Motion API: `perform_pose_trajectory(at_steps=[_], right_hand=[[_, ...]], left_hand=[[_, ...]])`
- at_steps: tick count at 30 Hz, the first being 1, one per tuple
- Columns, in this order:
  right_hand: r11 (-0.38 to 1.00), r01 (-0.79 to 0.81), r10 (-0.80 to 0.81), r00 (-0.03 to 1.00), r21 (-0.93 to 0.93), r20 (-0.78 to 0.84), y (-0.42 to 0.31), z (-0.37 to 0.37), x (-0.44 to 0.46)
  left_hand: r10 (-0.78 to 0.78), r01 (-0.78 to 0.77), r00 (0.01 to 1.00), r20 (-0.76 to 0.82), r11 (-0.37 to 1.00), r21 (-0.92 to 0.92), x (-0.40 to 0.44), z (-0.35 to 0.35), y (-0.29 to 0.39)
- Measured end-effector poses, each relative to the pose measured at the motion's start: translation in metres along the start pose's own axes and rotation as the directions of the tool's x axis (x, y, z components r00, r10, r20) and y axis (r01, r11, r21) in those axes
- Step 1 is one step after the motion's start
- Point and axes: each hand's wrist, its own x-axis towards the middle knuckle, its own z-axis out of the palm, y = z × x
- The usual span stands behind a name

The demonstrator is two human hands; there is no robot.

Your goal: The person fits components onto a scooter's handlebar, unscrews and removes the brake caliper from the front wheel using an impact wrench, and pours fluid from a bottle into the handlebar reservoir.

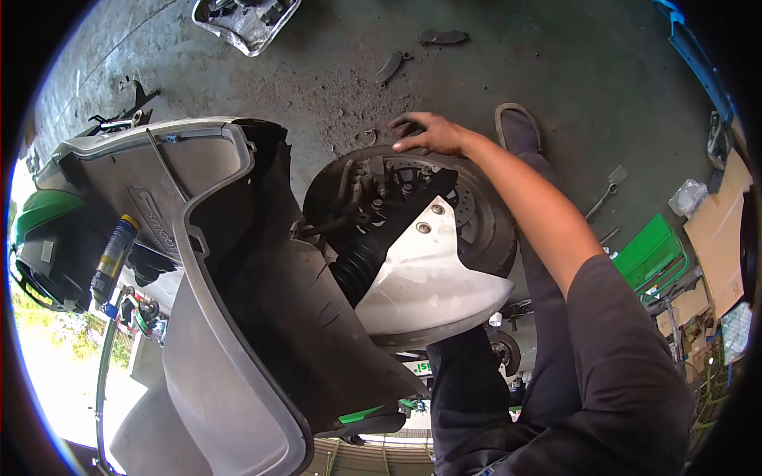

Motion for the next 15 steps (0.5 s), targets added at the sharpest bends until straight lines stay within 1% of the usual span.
perform_pose_trajectory(at_steps=[2, 4, 6, 8, 10, 12, 13, 15], right_hand=[[0.981, -0.146, 0.114, 0.968, -0.128, -0.224, 0.022, -0.017, -0.013], [0.942, -0.200, 0.082, 0.915, -0.270, -0.395, 0.066, -0.038, -0.028], [0.812, -0.390, 0.172, 0.871, -0.435, -0.459, 0.079, -0.057, -0.061], [0.687, -0.474, 0.112, 0.818, -0.550, -0.565, 0.101, -0.065, -0.095], [0.622, -0.551, 0.240, 0.810, -0.556, -0.535, 0.115, -0.081, -0.123], [0.575, -0.582, 0.258, 0.796, -0.574, -0.548, 0.132, -0.089, -0.151], [0.576, -0.580, 0.255, 0.797, -0.576, -0.547, 0.131, -0.089, -0.163], [0.605, -0.618, 0.410, 0.783, -0.503, -0.468, 0.129, -0.089, -0.189]], left_hand=[[-0.005, 0.005, 1.000, 0.001, 1.000, 0.001, -0.001, 0.000, 0.001], [-0.003, 0.003, 1.000, 0.002, 1.000, 0.000, -0.002, 0.000, 0.001], [-0.001, 0.001, 1.000, 0.005, 1.000, -0.001, -0.001, 0.002, 0.002], [0.003, -0.003, 1.000, 0.005, 1.000, -0.003, -0.002, 0.002, 0.004], [0.005, -0.005, 1.000, 0.012, 1.000, 0.007, -0.002, 0.001, 0.007], [0.012, -0.012, 1.000, 0.010, 1.000, 0.004, -0.002, -0.001, 0.008], [0.008, -0.008, 1.000, 0.009, 1.000, 0.002, -0.004, -0.003, 0.008], [0.011, -0.011, 1.000, 0.010, 1.000, -0.005, -0.006, -0.003, 0.007]])
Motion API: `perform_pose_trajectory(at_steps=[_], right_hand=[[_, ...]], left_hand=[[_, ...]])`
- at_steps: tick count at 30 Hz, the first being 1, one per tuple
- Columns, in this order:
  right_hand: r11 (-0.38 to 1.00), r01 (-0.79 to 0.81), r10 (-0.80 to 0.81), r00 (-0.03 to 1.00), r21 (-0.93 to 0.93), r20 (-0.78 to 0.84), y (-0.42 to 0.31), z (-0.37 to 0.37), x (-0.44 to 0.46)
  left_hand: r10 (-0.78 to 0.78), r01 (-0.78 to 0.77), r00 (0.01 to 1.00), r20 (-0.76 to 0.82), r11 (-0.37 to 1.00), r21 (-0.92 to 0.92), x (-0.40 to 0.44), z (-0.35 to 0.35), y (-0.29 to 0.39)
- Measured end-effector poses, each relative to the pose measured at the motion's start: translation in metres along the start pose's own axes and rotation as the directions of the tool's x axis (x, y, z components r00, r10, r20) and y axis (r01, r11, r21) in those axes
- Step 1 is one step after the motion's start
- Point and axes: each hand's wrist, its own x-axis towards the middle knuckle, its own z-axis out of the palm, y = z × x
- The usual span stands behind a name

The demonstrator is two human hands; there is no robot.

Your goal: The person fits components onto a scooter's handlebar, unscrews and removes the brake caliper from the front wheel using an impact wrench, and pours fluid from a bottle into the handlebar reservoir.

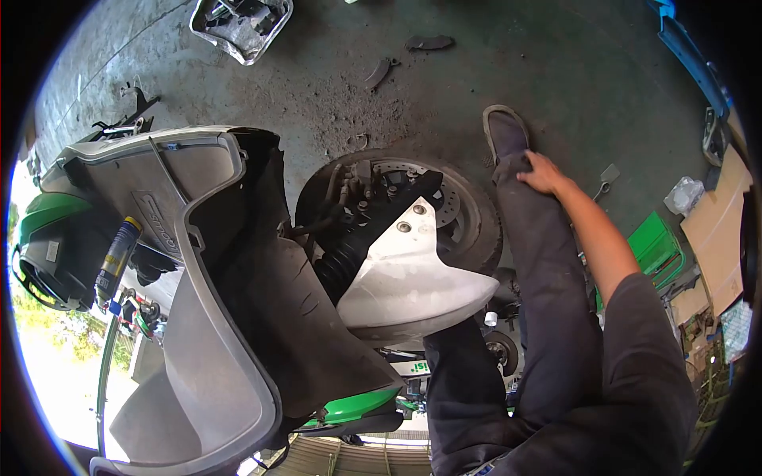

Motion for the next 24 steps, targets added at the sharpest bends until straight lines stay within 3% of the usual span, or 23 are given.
perform_pose_trajectory(at_steps=[1, 3, 4, 6, 10, 12, 14, 18, 20, 22, 24], right_hand=[[1.000, 0.004, -0.004, 1.000, -0.001, -0.002, 0.014, 0.005, -0.004], [0.969, 0.014, -0.036, 0.996, 0.248, 0.085, 0.029, 0.017, -0.015], [0.969, 0.016, -0.038, 0.996, 0.247, 0.086, 0.031, 0.018, -0.022], [0.835, -0.109, 0.035, 0.989, 0.540, 0.145, 0.038, 0.018, -0.035], [0.779, -0.125, 0.065, 0.991, 0.614, 0.119, 0.048, 0.015, -0.061], [0.687, -0.176, 0.062, 0.981, 0.705, 0.185, 0.047, 0.002, -0.086], [0.753, -0.170, 0.098, 0.984, 0.636, 0.147, 0.044, -0.013, -0.116], [0.729, -0.191, 0.105, 0.980, 0.657, 0.169, 0.056, -0.036, -0.172], [0.800, -0.179, 0.151, 0.984, 0.572, 0.097, 0.053, -0.054, -0.211], [0.744, -0.311, 0.210, 0.949, 0.592, 0.234, 0.057, -0.076, -0.251], [0.763, -0.311, 0.217, 0.949, 0.566, 0.230, 0.069, -0.090, -0.288]], left_hand=[[0.001, -0.001, 1.000, -0.002, 1.000, -0.003, -0.002, -0.001, 0.000], [0.006, -0.006, 1.000, 0.001, 1.000, -0.005, -0.003, -0.004, 0.000], [0.007, -0.007, 1.000, 0.002, 1.000, -0.008, -0.005, -0.007, 0.000], [0.014, -0.014, 1.000, 0.006, 1.000, -0.012, -0.007, -0.009, -0.001], [0.023, -0.023, 1.000, 0.011, 0.998, -0.053, -0.011, -0.019, -0.007], [0.035, -0.034, 0.999, 0.013, 0.997, -0.075, -0.011, -0.024, -0.010], [0.043, -0.042, 0.999, 0.013, 0.993, -0.106, -0.013, -0.029, -0.013], [0.068, -0.067, 0.998, 0.000, 0.978, -0.197, -0.004, -0.054, -0.035], [0.092, -0.093, 0.996, -0.017, 0.964, -0.251, 0.004, -0.069, -0.045], [0.126, -0.133, 0.991, -0.045, 0.944, -0.303, 0.014, -0.089, -0.056], [0.170, -0.191, 0.982, -0.087, 0.911, -0.366, 0.030, -0.113, -0.064]])
